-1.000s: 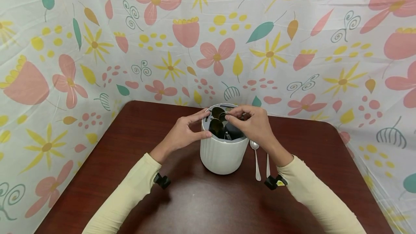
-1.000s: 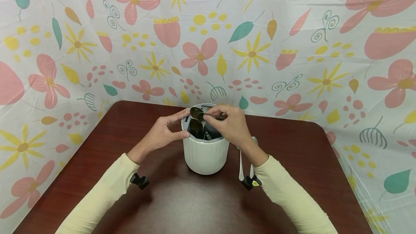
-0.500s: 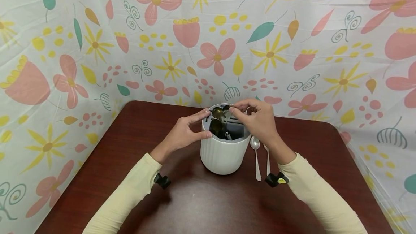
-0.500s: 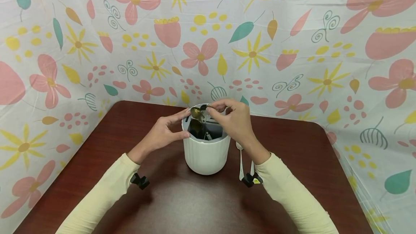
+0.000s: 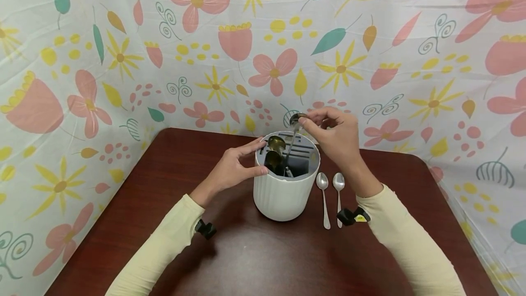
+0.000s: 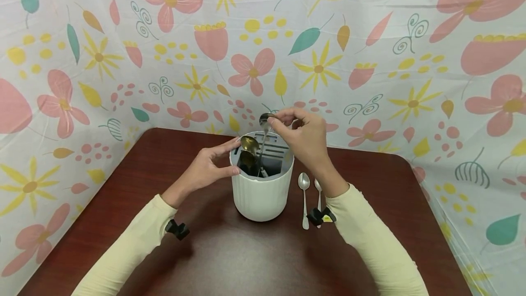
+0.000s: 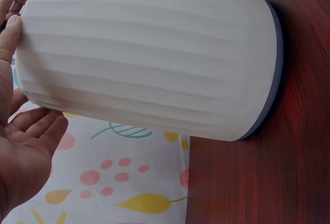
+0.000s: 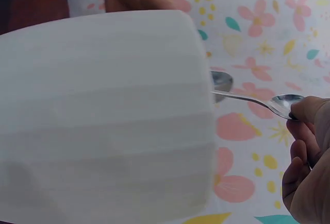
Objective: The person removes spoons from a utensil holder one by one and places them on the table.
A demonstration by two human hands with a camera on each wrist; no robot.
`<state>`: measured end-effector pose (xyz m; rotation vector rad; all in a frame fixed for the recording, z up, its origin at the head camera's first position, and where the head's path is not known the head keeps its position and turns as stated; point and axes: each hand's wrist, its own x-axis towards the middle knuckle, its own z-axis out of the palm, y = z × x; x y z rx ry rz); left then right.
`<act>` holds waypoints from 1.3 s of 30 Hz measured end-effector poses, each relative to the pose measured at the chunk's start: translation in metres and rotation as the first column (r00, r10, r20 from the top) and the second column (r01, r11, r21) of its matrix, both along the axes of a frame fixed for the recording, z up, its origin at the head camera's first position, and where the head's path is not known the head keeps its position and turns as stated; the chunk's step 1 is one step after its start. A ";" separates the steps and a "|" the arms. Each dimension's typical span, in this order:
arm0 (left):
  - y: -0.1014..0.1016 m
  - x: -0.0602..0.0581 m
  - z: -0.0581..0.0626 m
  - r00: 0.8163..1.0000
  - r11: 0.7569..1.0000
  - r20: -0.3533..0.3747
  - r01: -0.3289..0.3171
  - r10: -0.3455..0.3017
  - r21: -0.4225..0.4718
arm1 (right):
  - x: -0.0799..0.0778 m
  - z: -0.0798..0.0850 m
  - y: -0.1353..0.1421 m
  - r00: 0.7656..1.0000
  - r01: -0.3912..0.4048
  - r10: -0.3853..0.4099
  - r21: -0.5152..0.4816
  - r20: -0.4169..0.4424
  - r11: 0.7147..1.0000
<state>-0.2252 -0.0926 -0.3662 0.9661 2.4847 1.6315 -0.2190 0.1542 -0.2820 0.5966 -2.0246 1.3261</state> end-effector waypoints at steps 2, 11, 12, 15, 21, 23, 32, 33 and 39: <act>0.000 0.000 0.000 1.000 1.000 -0.001 -0.001 0.001 0.000 | -0.001 0.006 0.001 1.000 -0.004 0.004 -0.014 -0.014 1.000; 0.000 0.001 0.001 1.000 1.000 0.003 -0.002 0.002 -0.012 | -0.003 0.032 0.009 0.999 0.009 -0.012 -0.054 -0.046 0.998; 0.000 0.000 0.001 1.000 1.000 0.002 -0.001 0.001 -0.013 | -0.003 0.035 0.011 0.999 0.011 -0.014 -0.068 -0.047 0.998; 0.000 0.001 0.001 1.000 1.000 -0.002 0.003 -0.003 -0.012 | -0.004 0.043 0.017 0.999 0.020 -0.024 -0.113 -0.038 0.993; 0.000 0.000 0.000 1.000 1.000 -0.010 0.009 -0.009 0.002 | -0.007 0.055 0.035 0.999 0.051 -0.053 -0.173 -0.009 0.984; 0.000 0.000 0.000 1.000 1.000 -0.012 0.011 -0.011 0.008 | -0.007 0.058 0.042 0.998 0.062 -0.062 -0.195 0.008 0.979; 0.000 -0.002 -0.003 1.000 1.000 -0.022 0.018 -0.018 0.024 | -0.012 0.063 0.077 0.997 0.063 -0.051 -0.234 0.057 0.970; 0.000 -0.002 -0.003 1.000 1.000 -0.020 0.017 -0.017 0.024 | -0.012 0.062 0.082 0.996 0.071 -0.059 -0.210 0.063 0.975; 0.001 -0.002 -0.003 1.000 1.000 -0.006 0.007 -0.007 0.022 | -0.018 0.048 0.111 0.976 0.161 -0.153 -0.043 0.153 0.986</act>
